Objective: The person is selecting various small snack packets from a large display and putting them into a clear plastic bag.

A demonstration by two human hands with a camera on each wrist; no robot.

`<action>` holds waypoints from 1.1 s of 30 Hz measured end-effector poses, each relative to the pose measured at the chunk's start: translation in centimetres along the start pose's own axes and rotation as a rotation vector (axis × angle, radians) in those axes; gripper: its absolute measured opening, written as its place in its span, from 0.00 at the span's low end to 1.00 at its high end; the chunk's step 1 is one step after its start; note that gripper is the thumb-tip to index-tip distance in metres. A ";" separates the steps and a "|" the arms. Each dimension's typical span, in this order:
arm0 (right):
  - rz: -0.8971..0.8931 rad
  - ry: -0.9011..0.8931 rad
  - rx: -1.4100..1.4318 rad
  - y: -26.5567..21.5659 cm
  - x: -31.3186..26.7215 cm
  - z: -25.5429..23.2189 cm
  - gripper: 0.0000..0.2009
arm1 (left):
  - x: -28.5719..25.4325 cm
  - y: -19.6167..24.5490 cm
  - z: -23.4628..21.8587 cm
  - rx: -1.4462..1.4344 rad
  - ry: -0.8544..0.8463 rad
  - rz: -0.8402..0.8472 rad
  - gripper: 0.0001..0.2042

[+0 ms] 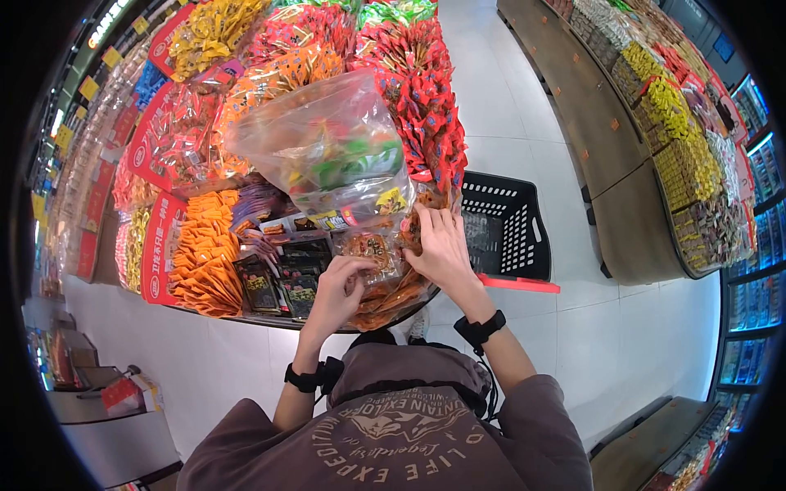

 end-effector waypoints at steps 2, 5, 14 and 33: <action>0.002 0.022 0.022 0.1 -0.1 0.1 0.39 | -0.5 -0.4 0.7 0.037 0.035 0.056 0.13; -0.039 0.038 0.035 0.1 -0.2 -0.4 0.36 | -1.0 -0.3 0.8 0.006 0.064 0.048 0.10; -0.153 0.017 0.230 0.4 0.1 -2.1 0.35 | -0.5 -0.2 0.1 0.023 -0.012 -0.053 0.09; 0.105 -0.243 1.166 -4.7 -0.5 1.2 0.18 | -1.3 0.4 -0.5 -0.665 0.156 -0.252 0.11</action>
Point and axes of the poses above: each hand's wrist, its own x-axis towards the middle knuckle, its own z-axis out of the palm, y = z × x, the point moved 2 cm from there along x, towards the middle knuckle, and after that the axes turned 7 degrees about -y, right-handed, at the moved point
